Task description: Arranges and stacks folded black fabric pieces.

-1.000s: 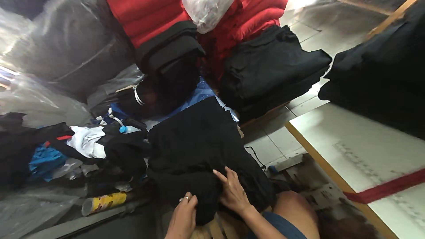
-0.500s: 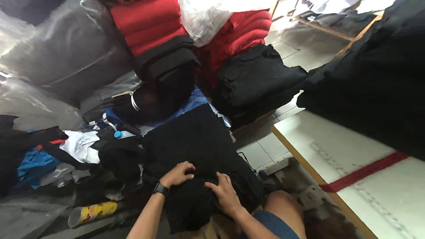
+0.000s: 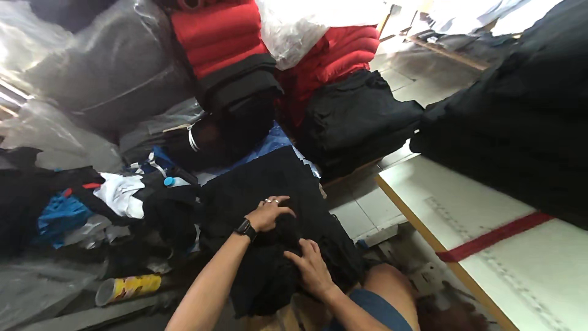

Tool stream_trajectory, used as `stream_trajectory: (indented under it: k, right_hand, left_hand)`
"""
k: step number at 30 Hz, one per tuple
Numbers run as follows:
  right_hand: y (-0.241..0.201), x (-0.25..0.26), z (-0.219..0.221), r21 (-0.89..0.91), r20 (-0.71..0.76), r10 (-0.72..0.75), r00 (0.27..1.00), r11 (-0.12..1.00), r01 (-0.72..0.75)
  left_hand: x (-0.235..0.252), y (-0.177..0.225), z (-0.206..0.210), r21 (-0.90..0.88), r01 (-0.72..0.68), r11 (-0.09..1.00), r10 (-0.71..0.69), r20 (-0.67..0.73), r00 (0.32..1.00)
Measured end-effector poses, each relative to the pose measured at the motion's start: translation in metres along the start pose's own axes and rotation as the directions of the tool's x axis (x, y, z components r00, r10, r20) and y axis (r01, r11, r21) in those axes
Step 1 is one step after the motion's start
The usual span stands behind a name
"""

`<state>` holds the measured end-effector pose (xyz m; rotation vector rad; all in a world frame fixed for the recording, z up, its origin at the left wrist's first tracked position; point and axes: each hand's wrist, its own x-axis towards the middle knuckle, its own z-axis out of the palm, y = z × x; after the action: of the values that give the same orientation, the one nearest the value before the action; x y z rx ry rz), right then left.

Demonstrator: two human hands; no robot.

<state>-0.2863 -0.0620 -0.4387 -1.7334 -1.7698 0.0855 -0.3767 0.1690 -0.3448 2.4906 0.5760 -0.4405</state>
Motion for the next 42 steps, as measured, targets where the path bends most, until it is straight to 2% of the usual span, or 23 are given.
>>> stream_trajectory:
  k: [1, 4, 7, 8, 10, 12, 14, 17, 21, 23, 25, 28, 30, 33, 35, 38, 40, 42]
  right_hand:
    - [0.000, -0.001, 0.000, 0.000, 0.001, -0.005, 1.000, 1.000, 0.005]
    - [0.002, -0.003, 0.000, 0.011, 0.004, -0.006, 1.000, 1.000, 0.006]
    - [0.001, -0.002, -0.001, 0.033, 0.007, -0.007, 1.000, 0.999, 0.007]
    - [0.002, -0.002, -0.001, 0.035, 0.015, -0.012, 1.000, 0.999, 0.012]
    - [0.002, -0.004, -0.001, 0.034, 0.038, -0.027, 0.999, 0.999, 0.026]
    - [0.003, -0.005, 0.001, 0.007, 0.026, -0.049, 0.998, 0.999, 0.049]
    - [0.005, -0.005, 0.003, 0.012, 0.008, -0.065, 0.998, 0.998, 0.065]
    - [0.006, -0.005, 0.003, 0.020, 0.007, -0.066, 0.998, 0.998, 0.066]
    - [0.007, -0.006, 0.004, 0.069, -0.007, -0.067, 0.998, 0.995, 0.067]
    - [0.008, -0.008, 0.004, 0.086, -0.026, -0.074, 0.997, 0.993, 0.076]
    - [0.006, -0.008, 0.003, 0.102, -0.019, -0.088, 0.996, 0.991, 0.090]
    - [0.004, -0.010, 0.004, 0.067, -0.007, -0.119, 0.993, 0.991, 0.119]
    - [0.005, -0.012, 0.007, 0.027, -0.035, -0.134, 0.990, 0.991, 0.134]
    - [0.004, -0.015, 0.006, 0.064, -0.080, -0.136, 0.988, 0.988, 0.141]
    - [0.003, -0.016, 0.007, 0.052, -0.082, -0.148, 0.986, 0.987, 0.152]
    - [0.005, -0.017, 0.008, 0.012, -0.088, -0.161, 0.983, 0.987, 0.162]
    - [0.004, -0.016, 0.006, 0.012, -0.084, -0.167, 0.982, 0.986, 0.169]
    - [0.002, -0.015, 0.003, 0.027, -0.064, -0.181, 0.981, 0.983, 0.183]
  left_hand:
    - [0.000, -0.002, -0.004, 0.050, -0.033, 0.998, 0.033, -0.008, 0.999]
    - [-0.025, -0.011, -0.013, 0.129, -0.090, 0.987, 0.117, -0.216, 0.969]
    - [-0.064, -0.012, -0.013, -0.023, -0.135, 0.991, 0.122, -0.307, 0.944]
    - [-0.070, -0.007, -0.015, -0.075, -0.127, 0.989, 0.102, -0.276, 0.956]
    - [-0.067, 0.005, -0.021, -0.119, -0.071, 0.990, 0.058, -0.108, 0.992]
    - [-0.046, 0.017, -0.025, -0.009, -0.057, 0.998, 0.057, 0.035, 0.998]
    - [-0.019, 0.022, -0.023, 0.138, -0.122, 0.983, 0.106, 0.117, 0.987]
    - [0.002, 0.021, -0.023, 0.222, -0.217, 0.951, 0.182, 0.167, 0.969]
    - [-0.013, 0.014, -0.042, 0.260, -0.194, 0.946, 0.160, 0.147, 0.976]
    - [-0.017, 0.024, -0.047, 0.262, -0.189, 0.946, 0.150, 0.161, 0.975]
    - [-0.010, 0.040, -0.042, 0.256, -0.197, 0.947, 0.135, 0.241, 0.961]
    - [0.011, 0.050, -0.029, 0.280, -0.158, 0.947, 0.022, 0.434, 0.901]
    - [0.013, 0.046, -0.024, 0.315, -0.166, 0.934, -0.001, 0.467, 0.884]
    - [-0.012, 0.037, -0.022, 0.302, -0.161, 0.940, 0.027, 0.405, 0.914]
    - [-0.040, 0.028, -0.018, 0.280, -0.115, 0.953, 0.026, 0.303, 0.953]
    - [-0.082, 0.029, -0.006, 0.344, -0.040, 0.938, 0.038, 0.015, 0.999]
    - [-0.112, 0.036, 0.007, 0.383, 0.019, 0.924, 0.042, -0.150, 0.988]
    - [-0.140, 0.042, 0.024, 0.363, 0.057, 0.930, 0.038, -0.249, 0.968]
